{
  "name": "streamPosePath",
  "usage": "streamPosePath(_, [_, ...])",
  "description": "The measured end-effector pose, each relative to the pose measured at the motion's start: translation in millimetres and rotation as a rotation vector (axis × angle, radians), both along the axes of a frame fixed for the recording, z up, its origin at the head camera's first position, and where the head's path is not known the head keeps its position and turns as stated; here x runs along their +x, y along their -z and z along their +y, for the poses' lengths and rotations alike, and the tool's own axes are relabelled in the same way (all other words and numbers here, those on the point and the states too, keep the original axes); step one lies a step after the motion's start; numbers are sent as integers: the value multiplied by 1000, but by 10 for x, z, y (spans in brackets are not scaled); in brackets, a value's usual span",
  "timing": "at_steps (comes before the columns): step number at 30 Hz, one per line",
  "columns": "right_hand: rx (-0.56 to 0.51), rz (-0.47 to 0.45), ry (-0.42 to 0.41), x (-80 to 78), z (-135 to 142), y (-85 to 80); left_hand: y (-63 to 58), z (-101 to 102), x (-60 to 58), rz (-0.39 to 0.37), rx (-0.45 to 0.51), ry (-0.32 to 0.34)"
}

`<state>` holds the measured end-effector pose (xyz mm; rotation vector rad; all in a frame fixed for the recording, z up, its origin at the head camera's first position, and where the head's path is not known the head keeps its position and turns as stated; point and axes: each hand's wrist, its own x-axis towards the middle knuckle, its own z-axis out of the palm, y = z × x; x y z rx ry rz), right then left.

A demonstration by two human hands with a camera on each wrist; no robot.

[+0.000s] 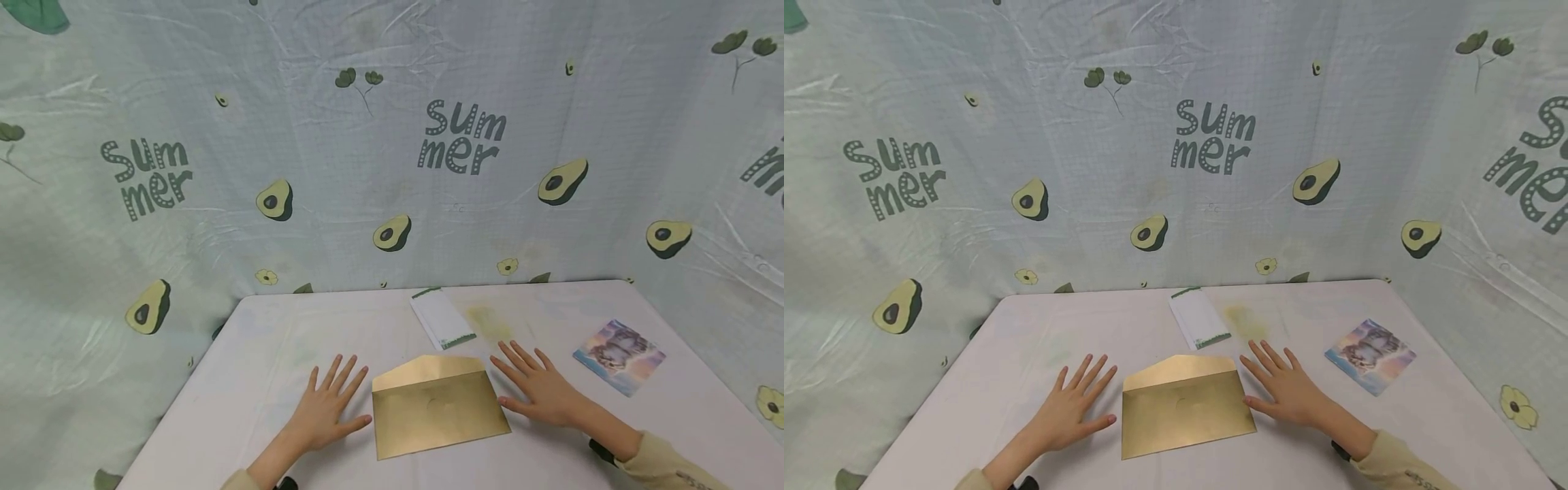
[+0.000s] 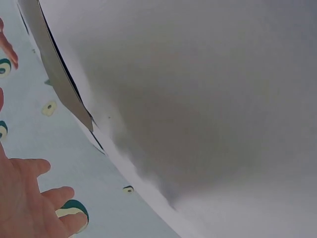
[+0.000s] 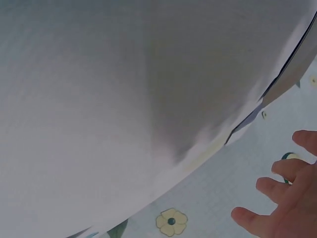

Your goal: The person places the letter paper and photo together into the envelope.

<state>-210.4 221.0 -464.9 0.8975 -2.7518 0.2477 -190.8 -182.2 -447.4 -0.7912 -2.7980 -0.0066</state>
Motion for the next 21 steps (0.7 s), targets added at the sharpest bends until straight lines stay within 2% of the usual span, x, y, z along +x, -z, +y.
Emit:
streamPosePath(3, [12, 23, -23, 9, -33, 1, 11, 25, 18, 2, 2, 15])
streamPosePath(11, [27, 59, -68, 28, -104, -37, -32, 106, 71, -58, -19, 66])
streamPosePath(21, [57, 74, -151, 27, -202, -58, -35, 226, 99, -42, -68, 177])
